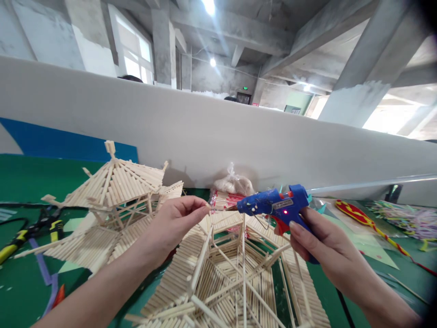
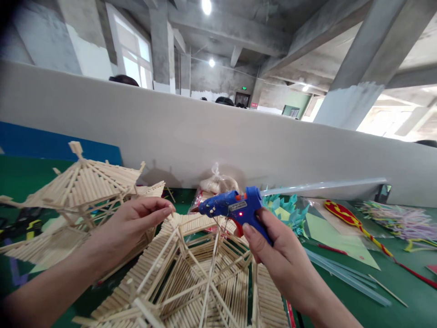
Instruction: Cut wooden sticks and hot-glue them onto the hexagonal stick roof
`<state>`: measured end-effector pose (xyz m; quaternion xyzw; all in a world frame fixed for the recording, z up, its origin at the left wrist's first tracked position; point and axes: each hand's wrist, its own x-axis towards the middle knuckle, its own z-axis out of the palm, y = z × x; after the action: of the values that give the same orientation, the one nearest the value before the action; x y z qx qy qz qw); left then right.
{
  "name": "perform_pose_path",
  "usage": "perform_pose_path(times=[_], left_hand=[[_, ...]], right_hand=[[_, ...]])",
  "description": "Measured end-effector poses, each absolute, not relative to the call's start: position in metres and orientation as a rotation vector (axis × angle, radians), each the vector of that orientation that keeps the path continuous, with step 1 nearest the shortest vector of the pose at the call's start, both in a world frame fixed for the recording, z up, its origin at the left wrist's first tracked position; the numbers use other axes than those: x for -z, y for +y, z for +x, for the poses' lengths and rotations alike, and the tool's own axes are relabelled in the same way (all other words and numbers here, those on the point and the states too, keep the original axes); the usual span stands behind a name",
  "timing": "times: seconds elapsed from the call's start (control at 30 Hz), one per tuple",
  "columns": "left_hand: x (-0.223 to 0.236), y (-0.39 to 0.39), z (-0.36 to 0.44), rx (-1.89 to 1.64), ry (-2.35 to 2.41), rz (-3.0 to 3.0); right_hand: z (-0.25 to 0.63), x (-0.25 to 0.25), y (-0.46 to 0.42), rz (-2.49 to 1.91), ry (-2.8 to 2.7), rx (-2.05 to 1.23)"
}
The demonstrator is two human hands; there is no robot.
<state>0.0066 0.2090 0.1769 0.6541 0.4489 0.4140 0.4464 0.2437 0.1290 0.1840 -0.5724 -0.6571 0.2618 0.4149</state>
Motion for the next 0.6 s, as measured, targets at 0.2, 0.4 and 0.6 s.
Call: perform_pose_path(times=[0.2, 0.4, 0.6], left_hand=[[-0.168, 0.216, 0.001, -1.045, 1.002, 1.508], [-0.167, 0.217, -0.001, -1.054, 0.950, 1.469], [-0.166, 0.217, -0.002, -1.055, 0.967, 1.465]], right_hand=[[0.242, -0.185, 0.128, -1.447, -1.659, -0.675], [0.238, -0.185, 0.126, -1.443, -1.618, -0.666], [0.241, -0.185, 0.126, -1.433, -1.680, -0.722]])
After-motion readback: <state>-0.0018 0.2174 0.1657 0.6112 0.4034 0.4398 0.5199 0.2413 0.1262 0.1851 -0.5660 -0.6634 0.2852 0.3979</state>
